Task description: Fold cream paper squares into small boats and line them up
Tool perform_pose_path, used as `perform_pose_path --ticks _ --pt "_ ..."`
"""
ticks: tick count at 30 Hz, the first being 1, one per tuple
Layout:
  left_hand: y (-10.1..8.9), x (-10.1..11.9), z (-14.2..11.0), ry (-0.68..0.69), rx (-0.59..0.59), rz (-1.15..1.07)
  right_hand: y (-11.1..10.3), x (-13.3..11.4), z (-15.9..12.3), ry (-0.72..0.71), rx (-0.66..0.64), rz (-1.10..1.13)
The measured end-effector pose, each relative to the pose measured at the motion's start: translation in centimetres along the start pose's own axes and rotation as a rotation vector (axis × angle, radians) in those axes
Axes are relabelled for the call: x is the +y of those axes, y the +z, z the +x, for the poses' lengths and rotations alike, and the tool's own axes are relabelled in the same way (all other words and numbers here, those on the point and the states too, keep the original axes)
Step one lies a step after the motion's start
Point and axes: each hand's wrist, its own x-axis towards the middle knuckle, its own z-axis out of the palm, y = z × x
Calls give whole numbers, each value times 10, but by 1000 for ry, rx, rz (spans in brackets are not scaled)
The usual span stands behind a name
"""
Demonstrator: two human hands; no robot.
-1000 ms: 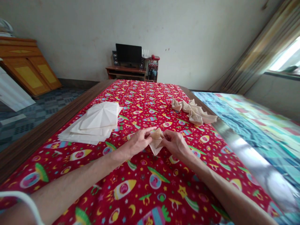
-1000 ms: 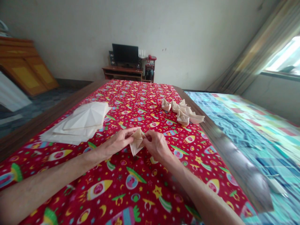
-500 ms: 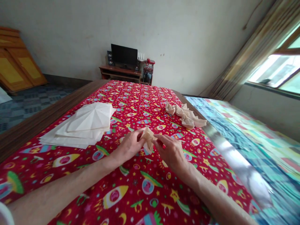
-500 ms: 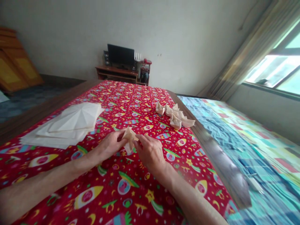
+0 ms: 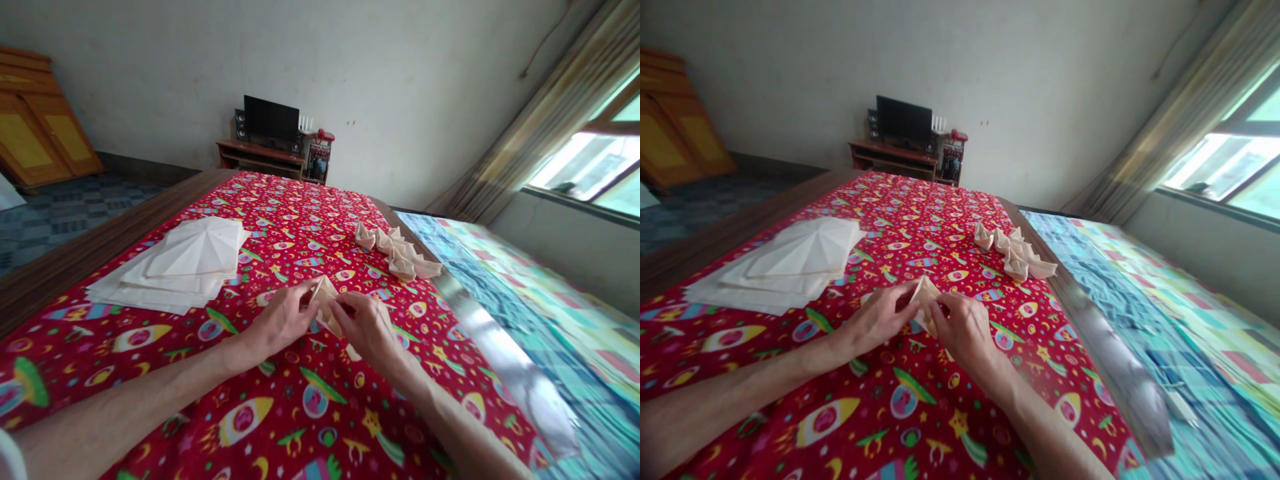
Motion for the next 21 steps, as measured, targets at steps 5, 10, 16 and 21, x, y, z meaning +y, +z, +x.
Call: perform_pose_path --ticks 5,10,16,21 --pt "1 -5 -8 20 2 -198 -22 25 17 146 50 100" --pt "7 -21 -7 35 20 -182 -80 89 52 308 259 -188" --pt "10 -23 -5 64 14 -144 -110 148 78 444 147 -477" --pt "6 -14 -7 62 13 -122 -103 152 81 448 11 -611"
